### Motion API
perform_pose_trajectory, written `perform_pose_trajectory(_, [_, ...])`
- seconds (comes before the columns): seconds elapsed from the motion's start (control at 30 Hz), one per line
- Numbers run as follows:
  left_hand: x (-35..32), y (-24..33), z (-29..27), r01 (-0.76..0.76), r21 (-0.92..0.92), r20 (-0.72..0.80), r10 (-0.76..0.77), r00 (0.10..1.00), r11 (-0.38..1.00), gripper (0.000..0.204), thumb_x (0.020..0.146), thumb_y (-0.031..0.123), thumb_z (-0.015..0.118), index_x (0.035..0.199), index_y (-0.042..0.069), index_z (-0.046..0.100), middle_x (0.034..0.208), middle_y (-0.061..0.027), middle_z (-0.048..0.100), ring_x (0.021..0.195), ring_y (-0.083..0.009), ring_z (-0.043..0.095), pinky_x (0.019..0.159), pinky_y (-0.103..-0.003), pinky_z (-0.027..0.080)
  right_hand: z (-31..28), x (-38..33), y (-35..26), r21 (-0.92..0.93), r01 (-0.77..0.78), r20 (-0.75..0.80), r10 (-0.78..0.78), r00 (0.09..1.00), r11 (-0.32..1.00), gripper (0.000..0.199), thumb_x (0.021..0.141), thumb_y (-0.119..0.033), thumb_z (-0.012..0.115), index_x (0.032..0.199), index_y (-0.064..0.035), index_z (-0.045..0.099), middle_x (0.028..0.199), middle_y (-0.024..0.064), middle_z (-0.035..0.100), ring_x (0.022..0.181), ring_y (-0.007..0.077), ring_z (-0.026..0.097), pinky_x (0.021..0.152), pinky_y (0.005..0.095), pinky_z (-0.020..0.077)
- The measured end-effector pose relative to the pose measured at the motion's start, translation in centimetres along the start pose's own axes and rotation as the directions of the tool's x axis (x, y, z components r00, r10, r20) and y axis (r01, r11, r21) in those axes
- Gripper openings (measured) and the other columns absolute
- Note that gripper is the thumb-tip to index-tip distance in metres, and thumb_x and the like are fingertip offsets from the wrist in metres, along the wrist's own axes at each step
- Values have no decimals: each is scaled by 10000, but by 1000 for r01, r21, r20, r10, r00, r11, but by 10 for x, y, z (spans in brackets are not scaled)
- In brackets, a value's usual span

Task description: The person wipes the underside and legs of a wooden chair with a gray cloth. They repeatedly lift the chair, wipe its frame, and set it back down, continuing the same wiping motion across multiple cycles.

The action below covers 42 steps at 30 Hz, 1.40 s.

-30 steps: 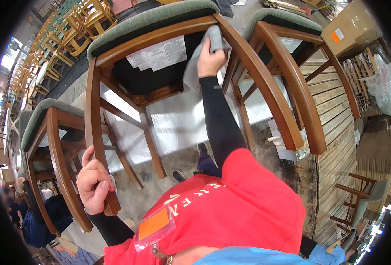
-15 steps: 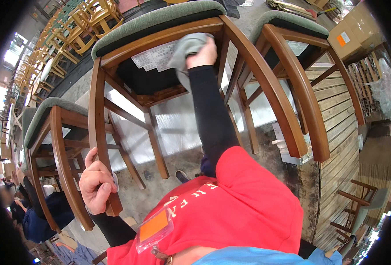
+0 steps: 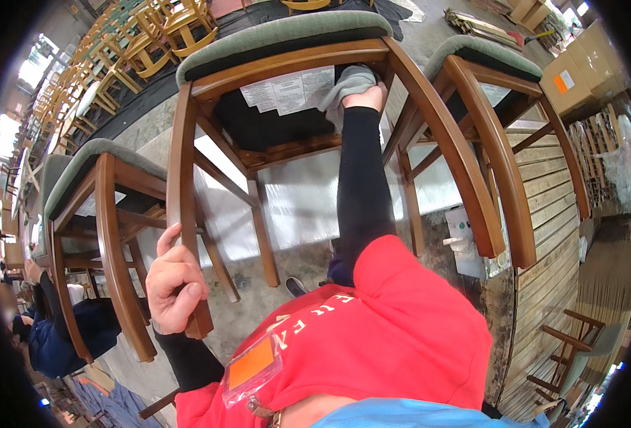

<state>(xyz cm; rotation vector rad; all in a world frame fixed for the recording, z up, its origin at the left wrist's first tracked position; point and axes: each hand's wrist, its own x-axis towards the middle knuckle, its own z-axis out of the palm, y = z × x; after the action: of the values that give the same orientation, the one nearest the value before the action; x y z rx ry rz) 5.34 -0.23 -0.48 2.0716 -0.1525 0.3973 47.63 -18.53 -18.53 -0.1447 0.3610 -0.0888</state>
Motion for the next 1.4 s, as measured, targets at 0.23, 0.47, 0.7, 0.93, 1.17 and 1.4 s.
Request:
perform_pose_trajectory(0.23, [0,-6,-5,-17,5,28,17,999,1000,118,664,146,578,558,94,592,545,19,556,566,-130,501,1170,-444,251,10,-12,0,-151,-180,176,206,963,972,363,978,-207,341,1095,-24,632,1081,151,687,1008,326,674,905,481,539])
perform_pose_trajectory(0.47, [-3,-1,-4,30,78,26,-32,999,997,201,710,224,581,571,84,621,534,18,553,560,-140,519,1174,-458,243,-56,5,5,-229,-22,-108,-3,994,973,327,956,-167,442,1100,23,666,1088,153,702,984,298,690,900,380,542])
perform_pose_trajectory(0.7, [-3,-6,-5,-5,34,42,4,999,999,211,720,228,589,557,95,601,530,14,548,562,-145,533,1161,-454,250,-115,23,-15,-197,-77,-9,76,997,977,400,938,-230,415,1151,-8,671,1158,152,688,1069,324,657,960,464,523])
perform_pose_trajectory(0.93, [-7,-2,-4,19,77,31,-21,999,997,241,723,240,606,537,88,582,491,6,520,540,-164,512,1151,-469,260,-53,-8,-13,-199,-257,113,283,953,946,431,962,-260,360,1190,-39,651,1201,155,673,1109,345,642,1001,465,494])
perform_pose_trajectory(1.17, [-3,-11,-4,-33,-3,18,33,999,999,193,698,220,612,557,87,599,533,0,525,560,-162,510,1152,-469,256,-118,21,-22,-282,-109,-41,101,994,953,432,968,-270,382,1237,-39,630,1207,173,669,1093,355,651,985,453,509])
perform_pose_trajectory(1.4, [-10,-7,-5,9,63,30,-11,999,998,146,649,197,615,553,91,591,534,4,535,558,-168,506,1144,-474,265,-53,-9,-30,-422,-119,265,248,932,899,437,975,-316,414,1237,-40,628,1179,180,675,1056,349,668,948,462,533])
